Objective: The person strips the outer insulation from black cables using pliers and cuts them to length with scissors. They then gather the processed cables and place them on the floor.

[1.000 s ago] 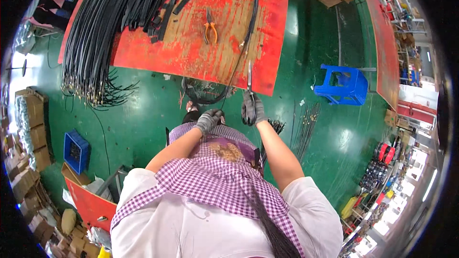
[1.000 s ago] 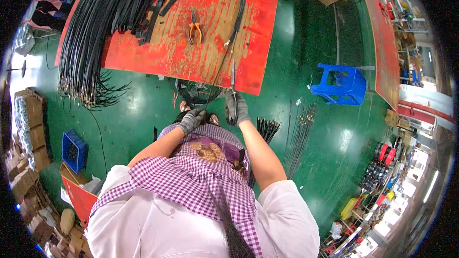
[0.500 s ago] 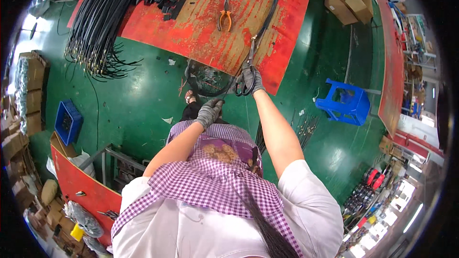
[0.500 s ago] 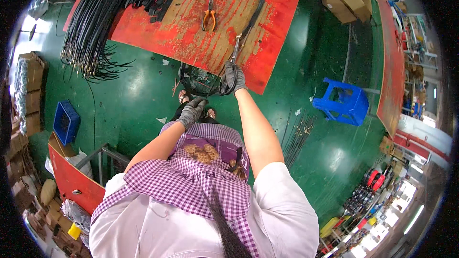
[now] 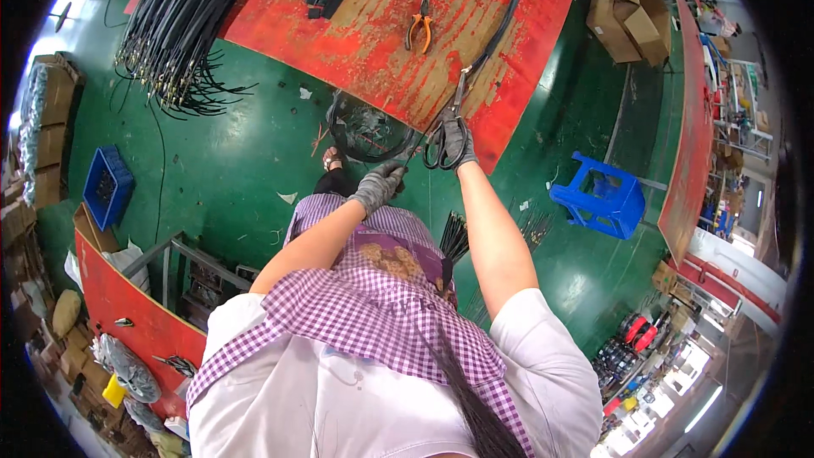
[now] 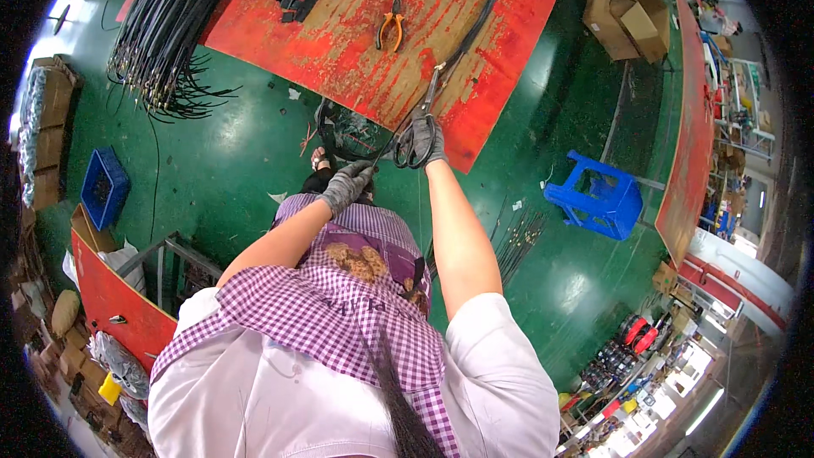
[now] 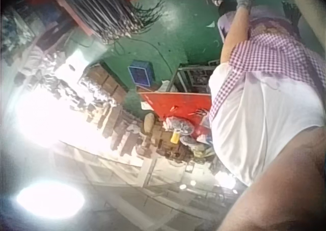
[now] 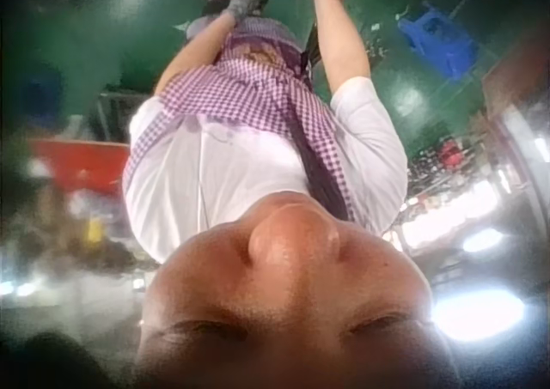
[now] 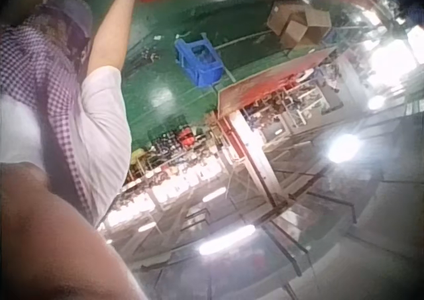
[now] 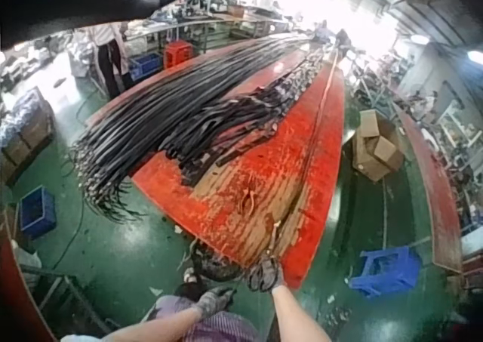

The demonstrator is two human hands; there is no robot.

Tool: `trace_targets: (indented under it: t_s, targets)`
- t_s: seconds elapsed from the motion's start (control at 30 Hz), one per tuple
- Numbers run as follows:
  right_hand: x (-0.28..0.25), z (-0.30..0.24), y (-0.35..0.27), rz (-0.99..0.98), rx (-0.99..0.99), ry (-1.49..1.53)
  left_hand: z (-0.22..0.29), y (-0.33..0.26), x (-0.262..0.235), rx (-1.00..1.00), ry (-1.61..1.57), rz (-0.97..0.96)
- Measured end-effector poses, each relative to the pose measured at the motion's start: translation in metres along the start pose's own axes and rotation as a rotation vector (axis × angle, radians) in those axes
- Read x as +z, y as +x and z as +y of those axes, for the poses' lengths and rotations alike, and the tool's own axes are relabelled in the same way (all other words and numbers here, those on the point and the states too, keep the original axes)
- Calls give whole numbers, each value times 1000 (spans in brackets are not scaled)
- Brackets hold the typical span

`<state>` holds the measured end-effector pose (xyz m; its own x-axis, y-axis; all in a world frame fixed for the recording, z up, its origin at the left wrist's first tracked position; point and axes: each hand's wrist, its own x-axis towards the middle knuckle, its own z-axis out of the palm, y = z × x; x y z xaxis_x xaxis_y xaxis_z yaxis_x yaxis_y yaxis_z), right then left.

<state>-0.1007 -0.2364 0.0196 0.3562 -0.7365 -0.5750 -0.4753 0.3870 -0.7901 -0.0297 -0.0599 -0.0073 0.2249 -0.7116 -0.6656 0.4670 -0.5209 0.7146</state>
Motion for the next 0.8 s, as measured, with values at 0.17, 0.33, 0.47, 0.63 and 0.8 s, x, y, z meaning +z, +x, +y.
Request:
trace_targets:
  t_s: [0.17, 0.33, 0.47, 0.63, 0.8]
  targets:
    - [-4, 20, 4, -43, 53, 312, 17, 2, 11, -14, 52, -44]
    - [8, 18, -2, -28, 46, 404, 18, -3, 20, -151, -185, -43]
    - [22, 10, -4, 7, 52, 445, 7, 4, 20, -168, -320, -61]
    - [25, 6, -4, -17, 50, 472, 15, 2, 15, -199, -290, -54]
    - [22, 13, 3, -66, 25, 528, 23, -3, 14, -254, -327, -54]
